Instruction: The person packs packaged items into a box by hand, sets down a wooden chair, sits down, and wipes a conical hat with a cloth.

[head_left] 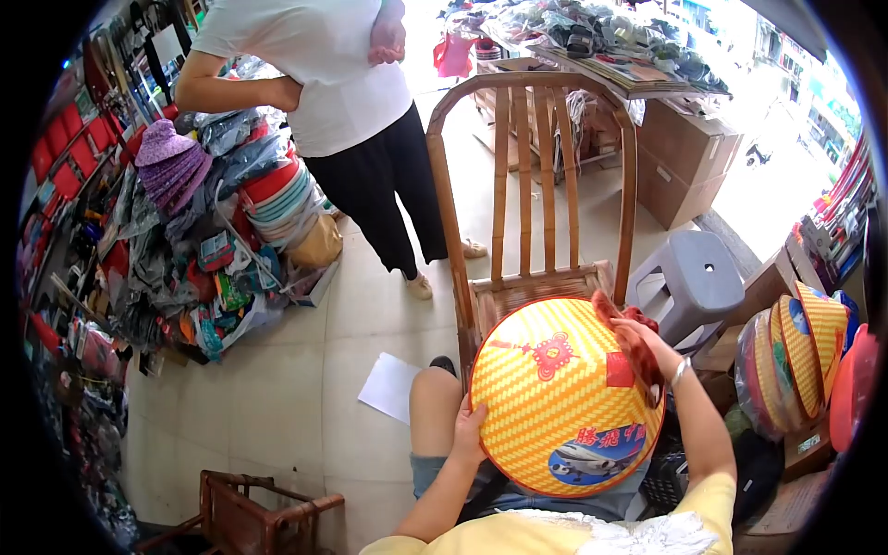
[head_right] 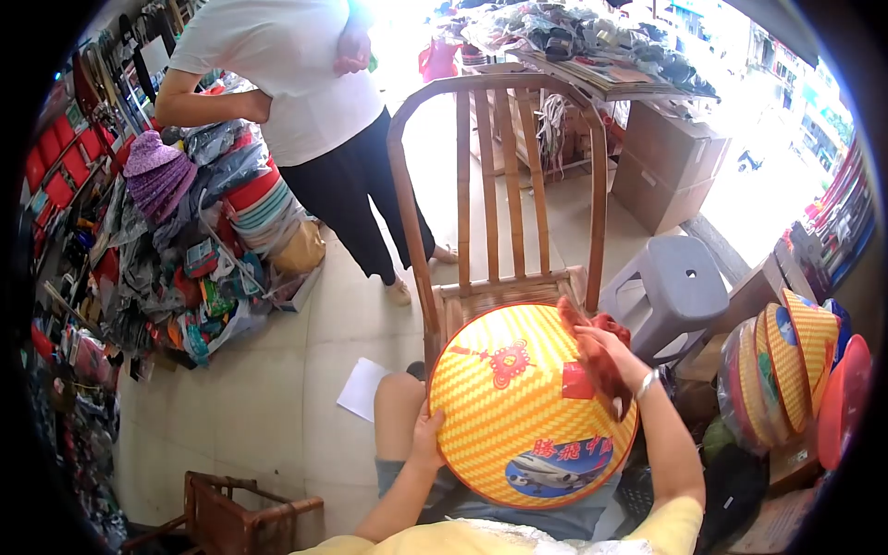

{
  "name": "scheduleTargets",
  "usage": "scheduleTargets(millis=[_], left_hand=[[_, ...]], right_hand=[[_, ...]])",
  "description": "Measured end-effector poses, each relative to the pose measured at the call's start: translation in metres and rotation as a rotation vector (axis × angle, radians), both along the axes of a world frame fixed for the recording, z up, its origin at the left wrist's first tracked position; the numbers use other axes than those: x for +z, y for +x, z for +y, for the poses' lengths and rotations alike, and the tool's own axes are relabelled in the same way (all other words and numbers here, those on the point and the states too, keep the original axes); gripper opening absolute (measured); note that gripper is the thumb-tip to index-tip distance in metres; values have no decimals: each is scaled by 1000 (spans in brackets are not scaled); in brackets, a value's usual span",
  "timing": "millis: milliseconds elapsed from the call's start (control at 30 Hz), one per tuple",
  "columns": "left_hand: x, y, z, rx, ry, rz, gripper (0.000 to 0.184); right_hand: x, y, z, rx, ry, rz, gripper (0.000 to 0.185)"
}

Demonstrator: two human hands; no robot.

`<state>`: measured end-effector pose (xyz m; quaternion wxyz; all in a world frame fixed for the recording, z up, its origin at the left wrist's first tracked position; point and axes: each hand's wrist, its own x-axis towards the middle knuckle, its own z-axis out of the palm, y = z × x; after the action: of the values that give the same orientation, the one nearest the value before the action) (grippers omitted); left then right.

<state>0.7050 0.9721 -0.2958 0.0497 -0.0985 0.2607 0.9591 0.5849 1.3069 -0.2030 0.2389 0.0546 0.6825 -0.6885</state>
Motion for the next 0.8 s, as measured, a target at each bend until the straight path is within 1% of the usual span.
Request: scheduleTargets(millis=[67, 133, 167, 267, 333, 367, 400, 467, 533, 600, 700, 733, 800], left_hand=[[-9, -1, -2, -6, 17, 15, 36], [-6, -3, -1, -30, 20, 16, 39], [-8, -4, -1, -53, 38, 3, 39], [-13, -8, -1, -93, 55, -2, 38], [-15, -13, 1, -112, 58, 7, 38], [-15, -14, 3, -82, 30, 1, 37], [-16, -15, 4, -50, 2, -5, 36], [-27, -17, 0, -42, -15, 4, 36], [-30, -16, -4, -32, -29, 11, 37], [-29, -14, -6, -2, -72, -38, 39], [-22, -13, -5, 35, -100, -38, 40], [-21, -12, -5, 36, -98, -42, 40], [-20, -11, -4, 74, -126, -29, 39]], right_hand=[[-21, 38, 2, -100, 98, 449, 40], [-20, 79, -11, -215, 450, 706, 49], [-10, 96, -20, -164, 682, 879, 54], [11, 136, -66, -179, 839, 956, 57], [3, 145, -84, 48, 1083, 1007, 59], [2, 142, -93, 152, 1134, 1111, 52], [-1, 134, -99, 230, 1138, 1218, 50], [8, 111, -111, 255, 1090, 1289, 47], [30, 81, -118, 231, 1097, 1309, 42], [43, 53, -120, 139, 1121, 1325, 40], [46, 24, -118, -1, 980, 1242, 39], [50, 20, -114, -22, 915, 1172, 39], [36, 13, -102, -114, 758, 1028, 40]])
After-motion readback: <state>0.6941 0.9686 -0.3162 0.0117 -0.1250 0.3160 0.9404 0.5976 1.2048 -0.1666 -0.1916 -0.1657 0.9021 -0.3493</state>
